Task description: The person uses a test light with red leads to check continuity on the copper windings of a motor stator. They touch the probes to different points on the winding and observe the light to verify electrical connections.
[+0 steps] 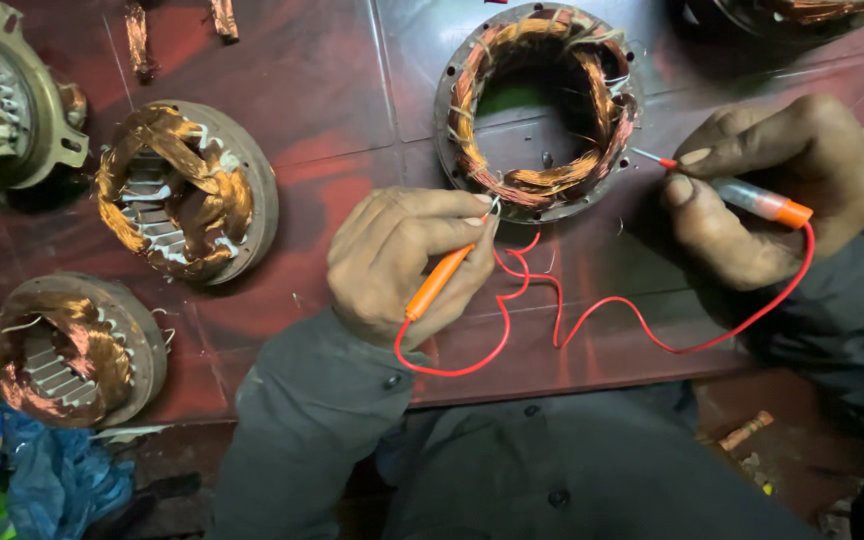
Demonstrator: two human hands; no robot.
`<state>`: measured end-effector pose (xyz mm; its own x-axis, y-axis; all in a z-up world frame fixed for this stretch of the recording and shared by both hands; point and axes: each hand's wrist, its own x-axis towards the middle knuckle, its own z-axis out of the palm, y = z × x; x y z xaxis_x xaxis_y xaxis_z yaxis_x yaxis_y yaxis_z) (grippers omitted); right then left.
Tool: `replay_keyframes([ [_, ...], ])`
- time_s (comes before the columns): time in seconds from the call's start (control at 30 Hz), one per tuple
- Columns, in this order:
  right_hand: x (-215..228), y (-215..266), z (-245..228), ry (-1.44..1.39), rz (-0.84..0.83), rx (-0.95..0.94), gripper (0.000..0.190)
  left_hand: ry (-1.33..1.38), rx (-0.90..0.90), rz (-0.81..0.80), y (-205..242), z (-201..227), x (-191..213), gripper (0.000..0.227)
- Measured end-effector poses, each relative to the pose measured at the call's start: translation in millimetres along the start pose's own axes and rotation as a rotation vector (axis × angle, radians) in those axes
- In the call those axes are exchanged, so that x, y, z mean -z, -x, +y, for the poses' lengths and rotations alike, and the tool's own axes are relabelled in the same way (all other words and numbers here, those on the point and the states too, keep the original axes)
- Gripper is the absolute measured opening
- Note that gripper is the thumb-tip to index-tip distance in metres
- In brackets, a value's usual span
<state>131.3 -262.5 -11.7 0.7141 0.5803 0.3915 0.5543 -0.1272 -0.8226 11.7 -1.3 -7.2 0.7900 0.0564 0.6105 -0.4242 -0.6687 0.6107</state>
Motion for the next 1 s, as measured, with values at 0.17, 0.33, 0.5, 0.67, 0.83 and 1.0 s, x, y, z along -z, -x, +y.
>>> replay_keyframes([
  [0.17,-1.1,1.0,1.5,-0.014,0.011,-0.031,0.022,-0.014,-0.048,-0.01,2.1,-2.0,-0.8,0.029],
  [0.33,-3.5,-4.8,-1.0,0.004,0.027,0.001,0.02,-0.06,-0.113,-0.001,-0.8,-2.1,-1.0,0.029],
  [0.5,-5.8,-2.8,-0.3,0.074,0.063,-0.013,0.02,-0.107,-0.176,0.009,-0.8,-0.9,-1.4,0.027],
  [0.67,-6.0,1.3,4.9,0.083,0.089,0.034,0.022,-0.13,-0.203,0.003,2.3,1.1,1.2,0.026],
  [0.83,-8.9,4.2,15.7,0.022,0.095,0.069,0.023,-0.126,-0.223,0.083,5.9,2.1,0.4,0.028],
  [1.0,-10.2,4.2,12.5,0.027,0.088,0.066,0.021,-0.131,-0.21,0.075,4.4,0.8,-3.0,0.028],
])
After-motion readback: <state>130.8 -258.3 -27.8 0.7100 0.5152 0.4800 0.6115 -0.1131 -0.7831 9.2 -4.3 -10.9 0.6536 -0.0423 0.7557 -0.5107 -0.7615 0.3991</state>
